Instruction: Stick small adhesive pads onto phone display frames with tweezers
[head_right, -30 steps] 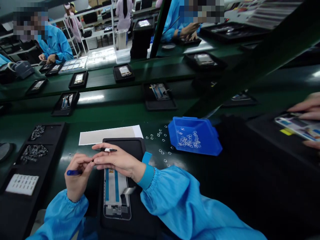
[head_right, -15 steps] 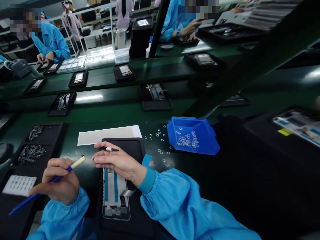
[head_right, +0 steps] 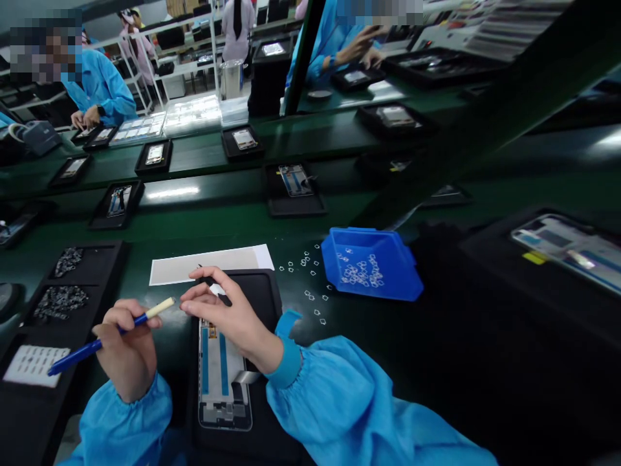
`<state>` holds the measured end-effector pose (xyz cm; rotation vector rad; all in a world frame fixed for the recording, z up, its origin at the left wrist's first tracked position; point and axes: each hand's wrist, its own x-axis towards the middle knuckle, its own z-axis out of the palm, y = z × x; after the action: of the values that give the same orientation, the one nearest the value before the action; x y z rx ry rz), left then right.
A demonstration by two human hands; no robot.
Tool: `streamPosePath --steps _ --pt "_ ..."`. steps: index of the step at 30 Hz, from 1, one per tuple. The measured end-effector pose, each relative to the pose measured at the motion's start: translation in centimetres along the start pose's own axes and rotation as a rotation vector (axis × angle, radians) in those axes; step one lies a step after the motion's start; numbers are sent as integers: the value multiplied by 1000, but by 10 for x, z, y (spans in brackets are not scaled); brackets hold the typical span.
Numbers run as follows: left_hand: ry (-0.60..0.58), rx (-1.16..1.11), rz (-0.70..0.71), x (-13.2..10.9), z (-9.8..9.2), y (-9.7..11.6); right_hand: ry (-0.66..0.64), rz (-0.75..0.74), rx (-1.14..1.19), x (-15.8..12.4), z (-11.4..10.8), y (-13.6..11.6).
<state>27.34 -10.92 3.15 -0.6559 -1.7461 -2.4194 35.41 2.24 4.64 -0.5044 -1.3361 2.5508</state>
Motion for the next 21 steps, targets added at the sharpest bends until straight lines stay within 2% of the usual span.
streamPosePath --steps 3,7,17,21 --pt "-96 -28 -66 -4 -1 2 41 -147 -175 -5 3 -1" --pt "-173 -25 -43 -11 -3 1 107 -267 -305 -8 4 -3" --pt "-194 -25 -31 -16 1 3 170 -362 -412 -12 2 -7" --pt "-206 -106 -158 -15 6 3 151 -395 -414 -14 1 -8"
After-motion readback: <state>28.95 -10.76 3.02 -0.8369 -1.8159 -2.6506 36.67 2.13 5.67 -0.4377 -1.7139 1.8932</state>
